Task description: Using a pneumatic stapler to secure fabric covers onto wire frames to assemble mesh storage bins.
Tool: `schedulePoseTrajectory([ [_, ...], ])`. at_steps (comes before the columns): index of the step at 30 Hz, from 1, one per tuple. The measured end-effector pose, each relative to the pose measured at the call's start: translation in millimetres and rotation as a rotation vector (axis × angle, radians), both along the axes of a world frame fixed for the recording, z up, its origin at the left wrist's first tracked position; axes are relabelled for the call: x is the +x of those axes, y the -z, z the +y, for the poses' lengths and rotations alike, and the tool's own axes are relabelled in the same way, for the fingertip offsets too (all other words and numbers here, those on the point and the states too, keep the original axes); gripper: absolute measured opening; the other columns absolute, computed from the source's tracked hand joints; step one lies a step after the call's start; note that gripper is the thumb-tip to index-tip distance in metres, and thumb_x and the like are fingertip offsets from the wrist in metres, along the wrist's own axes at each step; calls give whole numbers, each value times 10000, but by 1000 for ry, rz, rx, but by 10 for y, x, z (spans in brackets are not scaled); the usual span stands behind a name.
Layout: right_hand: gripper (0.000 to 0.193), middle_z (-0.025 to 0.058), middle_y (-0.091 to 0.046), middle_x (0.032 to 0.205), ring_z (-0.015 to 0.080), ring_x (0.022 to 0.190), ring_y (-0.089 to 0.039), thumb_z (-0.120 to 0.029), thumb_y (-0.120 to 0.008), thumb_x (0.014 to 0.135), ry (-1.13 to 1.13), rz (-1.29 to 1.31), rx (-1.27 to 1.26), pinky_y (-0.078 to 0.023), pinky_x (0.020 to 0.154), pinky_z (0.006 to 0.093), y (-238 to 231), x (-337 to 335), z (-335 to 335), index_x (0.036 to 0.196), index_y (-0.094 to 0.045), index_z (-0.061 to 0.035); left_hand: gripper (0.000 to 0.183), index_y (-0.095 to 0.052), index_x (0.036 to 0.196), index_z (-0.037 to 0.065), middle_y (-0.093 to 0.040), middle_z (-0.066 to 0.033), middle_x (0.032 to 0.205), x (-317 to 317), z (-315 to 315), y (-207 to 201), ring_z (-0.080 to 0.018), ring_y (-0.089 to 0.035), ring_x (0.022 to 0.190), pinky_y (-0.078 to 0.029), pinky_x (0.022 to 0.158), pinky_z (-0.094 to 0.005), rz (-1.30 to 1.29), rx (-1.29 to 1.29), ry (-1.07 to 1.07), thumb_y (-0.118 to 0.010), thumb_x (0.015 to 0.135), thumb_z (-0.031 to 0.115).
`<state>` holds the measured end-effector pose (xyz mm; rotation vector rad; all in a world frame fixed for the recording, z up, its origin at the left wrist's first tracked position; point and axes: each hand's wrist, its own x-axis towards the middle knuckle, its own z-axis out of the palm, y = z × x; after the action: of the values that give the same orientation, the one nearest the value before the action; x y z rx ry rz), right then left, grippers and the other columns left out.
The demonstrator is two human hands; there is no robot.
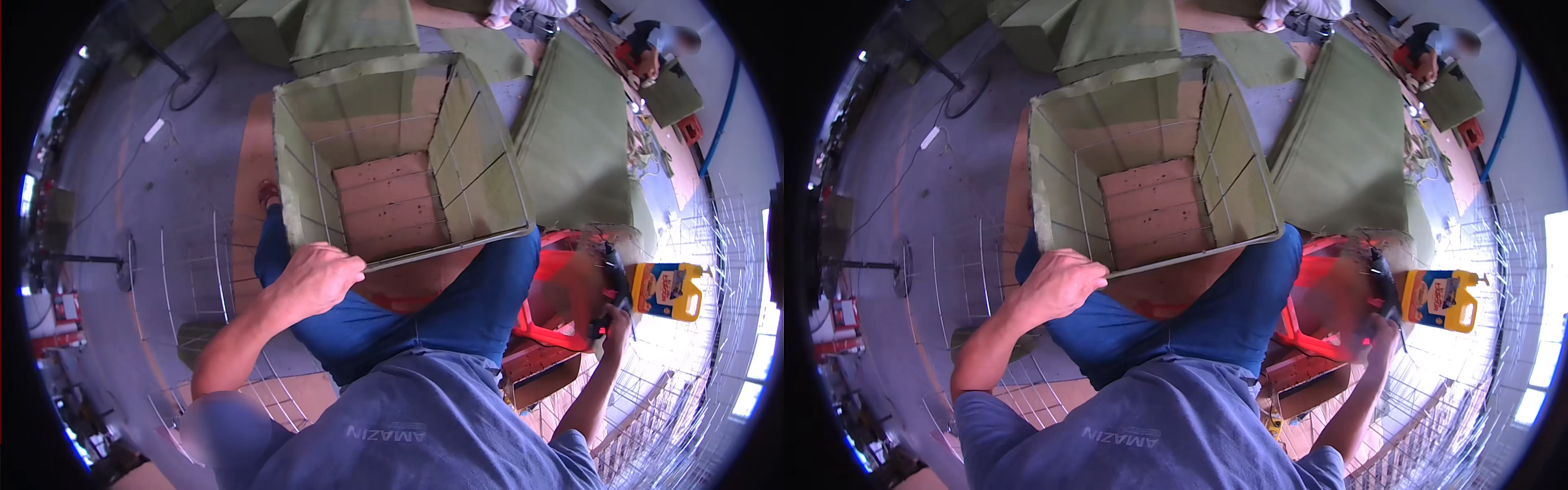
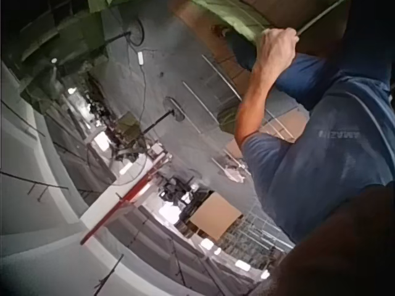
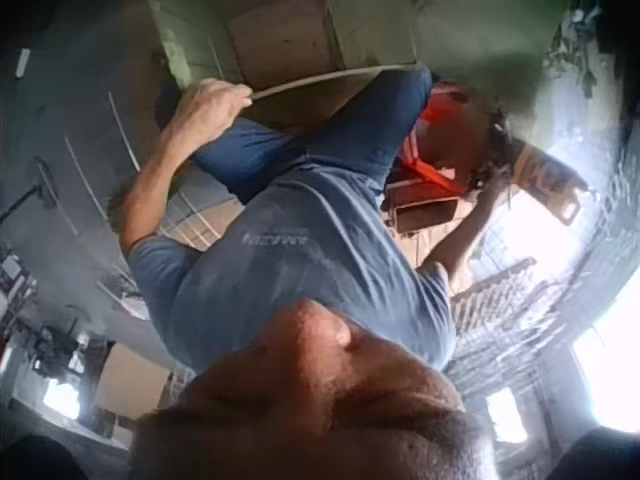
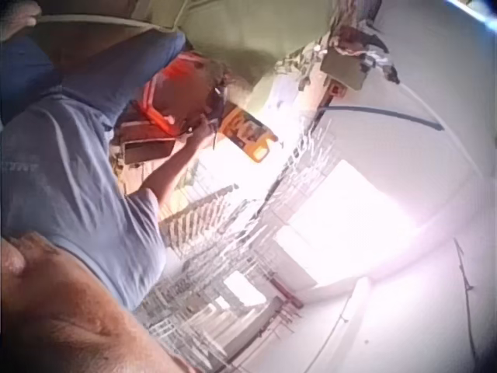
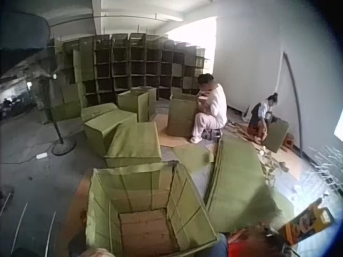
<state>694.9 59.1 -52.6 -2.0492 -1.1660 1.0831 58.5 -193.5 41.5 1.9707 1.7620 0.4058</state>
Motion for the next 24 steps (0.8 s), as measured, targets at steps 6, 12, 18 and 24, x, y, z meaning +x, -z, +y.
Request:
schedulePoseTrajectory([
  [6, 207, 64, -566, 849, 148, 710, -555, -120, -639, 980, -15, 1300, 189, -462, 567, 301, -635, -992, -200, 1154, -604, -14, 198, -732, 1172, -21, -790, -128, 1007, 28, -534, -256, -203, -751, 928, -571, 839, -325, -346, 450, -679, -669, 1025, 96],
  [12, 773, 156, -619, 1139, 293, 949, -646, -51, -697, 646, -437, 1197, -260, -573, 754, 435, -1043, -2406, -669, 1398, -541, 39, 68, -715, 984, -27, -773, -126, 866, 673, -893, 9, -185, -753, 799, -561, 689, -306, -551, 429, -724, -755, 937, 1],
  [18, 752, 222, -514, 1529, 345, 1472, -461, 108, -704, 703, -1010, 1141, -640, -304, 1283, 481, -1134, -3572, -1343, 1434, -529, 81, 325, -660, 1264, -57, -767, -182, 1112, 1117, -833, 241, -233, -769, 960, -596, 874, -339, -884, 419, -883, -726, 1008, 132],
  [24, 746, 196, -605, 1390, 289, 1384, -548, 77, -696, 763, -1029, 1078, -876, -366, 1236, 438, -1019, -3967, -1509, 1471, -463, 53, 153, -722, 1038, -44, -752, -124, 928, 924, -1038, 409, -217, -736, 828, -571, 751, -317, -480, 362, -940, -675, 1030, 102],
])
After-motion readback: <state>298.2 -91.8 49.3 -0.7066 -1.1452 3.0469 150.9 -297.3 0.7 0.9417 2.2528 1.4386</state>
